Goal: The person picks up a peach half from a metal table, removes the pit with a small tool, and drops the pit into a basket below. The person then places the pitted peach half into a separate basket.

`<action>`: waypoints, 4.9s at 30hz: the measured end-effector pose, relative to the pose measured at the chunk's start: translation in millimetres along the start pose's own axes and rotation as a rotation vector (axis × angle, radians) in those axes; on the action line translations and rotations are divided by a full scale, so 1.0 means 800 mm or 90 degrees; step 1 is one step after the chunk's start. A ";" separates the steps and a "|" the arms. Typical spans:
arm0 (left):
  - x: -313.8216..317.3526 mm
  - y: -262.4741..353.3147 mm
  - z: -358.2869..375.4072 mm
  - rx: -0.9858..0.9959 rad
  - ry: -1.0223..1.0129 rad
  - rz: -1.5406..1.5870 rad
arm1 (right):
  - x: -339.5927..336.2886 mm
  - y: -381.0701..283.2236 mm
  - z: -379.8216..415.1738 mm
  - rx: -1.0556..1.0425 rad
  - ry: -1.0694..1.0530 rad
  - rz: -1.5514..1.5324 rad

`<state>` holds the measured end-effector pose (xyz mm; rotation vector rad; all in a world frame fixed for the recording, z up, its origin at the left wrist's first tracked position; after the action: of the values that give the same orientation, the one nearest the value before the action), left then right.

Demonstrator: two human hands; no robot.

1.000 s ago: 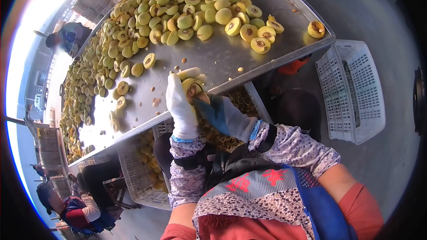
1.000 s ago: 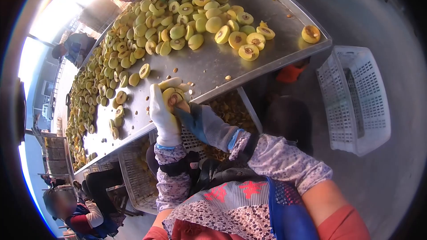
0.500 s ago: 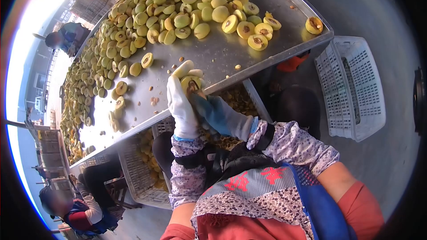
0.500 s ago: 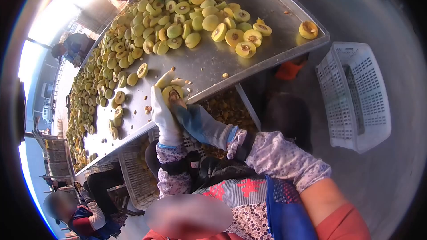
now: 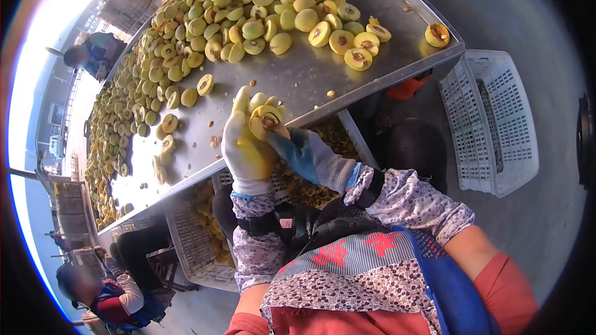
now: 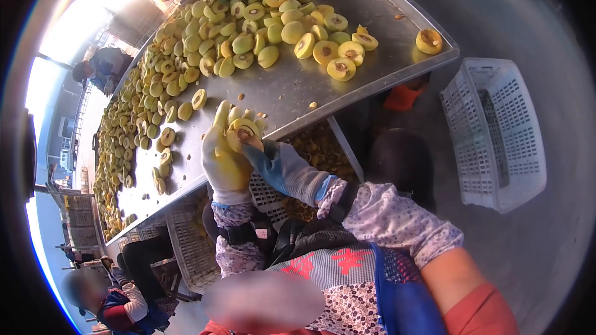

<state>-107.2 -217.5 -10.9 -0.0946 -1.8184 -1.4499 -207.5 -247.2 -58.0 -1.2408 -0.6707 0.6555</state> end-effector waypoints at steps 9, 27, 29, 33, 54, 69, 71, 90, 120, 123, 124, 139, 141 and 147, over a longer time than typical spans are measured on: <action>0.009 -0.007 0.004 0.044 0.076 0.092 | 0.006 0.006 0.001 -0.079 -0.002 0.092; 0.000 0.008 -0.002 -0.084 0.000 -0.228 | 0.015 -0.001 0.010 0.007 -0.106 0.162; 0.012 0.005 0.008 -0.078 0.126 -0.167 | 0.020 -0.012 0.016 -0.039 -0.125 0.137; 0.007 0.010 0.018 -0.027 0.176 -0.166 | 0.030 -0.009 0.034 0.120 -0.269 -0.009; 0.011 0.003 0.024 -0.040 0.119 -0.015 | 0.045 -0.017 0.062 0.345 -0.487 -0.319; -0.272 0.228 0.170 -0.003 0.567 -0.871 | -0.003 0.007 0.023 0.008 -0.162 0.717; -0.250 0.245 0.162 0.079 0.623 -1.127 | -0.008 0.009 0.018 -0.057 -0.084 0.693; -0.169 0.070 -0.223 -0.123 -0.003 -1.229 | -0.007 -0.050 0.002 -0.193 0.044 0.365; -0.032 0.016 -0.005 0.054 0.166 -0.021 | 0.035 -0.013 -0.030 -0.170 -0.027 0.262; -0.038 0.032 -0.007 0.148 0.118 -0.270 | 0.033 -0.024 -0.020 -0.092 -0.039 0.236; -0.030 0.040 -0.005 0.211 0.084 -0.447 | 0.031 -0.025 -0.017 -0.057 -0.035 0.275; -0.020 0.016 -0.003 0.046 0.163 0.033 | 0.031 -0.007 -0.017 -0.100 0.055 0.208; -0.021 0.013 -0.002 0.049 0.192 0.043 | 0.030 -0.005 -0.018 -0.086 0.044 0.226; -0.027 0.028 -0.002 0.250 0.119 -0.421 | 0.039 -0.004 -0.016 -0.145 -0.013 0.158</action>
<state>-80.1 -202.5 -6.1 0.8825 -2.0319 -1.4173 -177.5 -231.9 -54.4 -1.5468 -0.6267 0.8133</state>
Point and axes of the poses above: each hand's wrist, its own z-axis away from the middle knuckle, its own x-axis out of the palm, y = z × x, the point moved 7 cm from there along -z, towards the middle knuckle, and after that the axes turned 3 degrees about z, right-handed, at the moved point
